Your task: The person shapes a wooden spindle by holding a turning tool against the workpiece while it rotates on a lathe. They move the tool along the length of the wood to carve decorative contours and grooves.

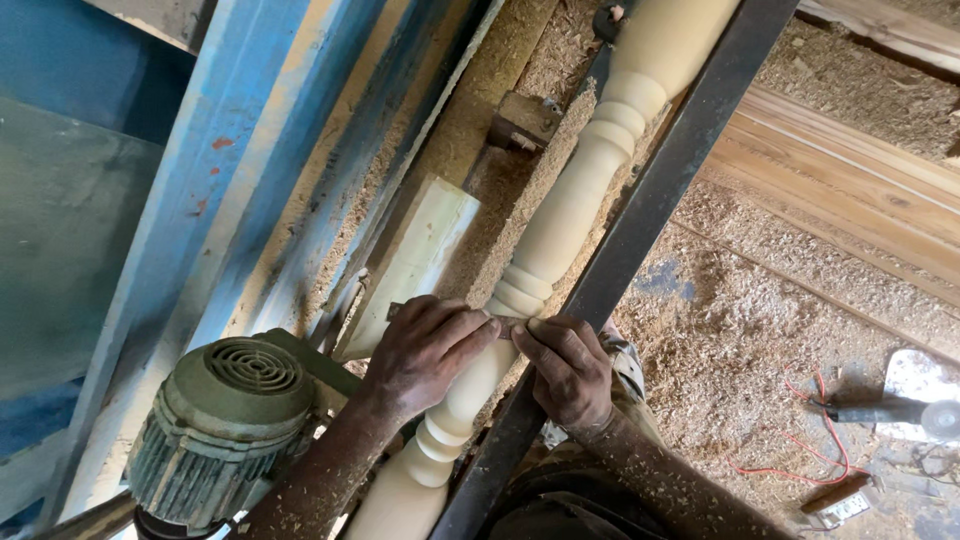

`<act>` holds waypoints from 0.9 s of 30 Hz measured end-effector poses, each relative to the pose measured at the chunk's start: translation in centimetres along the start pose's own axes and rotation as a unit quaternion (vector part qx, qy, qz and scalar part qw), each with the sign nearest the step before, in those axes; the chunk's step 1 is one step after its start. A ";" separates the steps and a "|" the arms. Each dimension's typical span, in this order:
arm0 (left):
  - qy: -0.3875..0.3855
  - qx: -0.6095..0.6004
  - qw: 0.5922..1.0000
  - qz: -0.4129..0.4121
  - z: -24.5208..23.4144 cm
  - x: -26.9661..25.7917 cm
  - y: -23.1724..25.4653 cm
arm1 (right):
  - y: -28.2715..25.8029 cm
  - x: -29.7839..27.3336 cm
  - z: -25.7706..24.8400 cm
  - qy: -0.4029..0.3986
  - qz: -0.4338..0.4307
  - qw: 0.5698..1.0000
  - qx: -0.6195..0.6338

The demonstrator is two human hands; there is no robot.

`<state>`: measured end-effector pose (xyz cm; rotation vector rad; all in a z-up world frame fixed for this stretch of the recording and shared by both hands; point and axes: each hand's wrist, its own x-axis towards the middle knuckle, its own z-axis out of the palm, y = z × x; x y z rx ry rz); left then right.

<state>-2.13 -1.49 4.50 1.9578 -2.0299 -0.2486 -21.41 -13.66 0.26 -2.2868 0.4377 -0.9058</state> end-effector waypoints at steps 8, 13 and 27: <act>0.019 -0.012 1.000 -0.011 0.9 -1.2 0.1 | 0.5 -0.3 0.2 -0.001 -0.024 1.000 0.006; 0.026 -0.015 0.999 -0.022 0.5 -1.8 0.6 | 0.8 -0.6 0.5 -0.008 -0.049 0.999 0.002; 0.074 0.045 0.996 -0.017 -0.3 -2.3 0.8 | 1.0 -0.2 1.0 0.016 -0.093 0.996 -0.007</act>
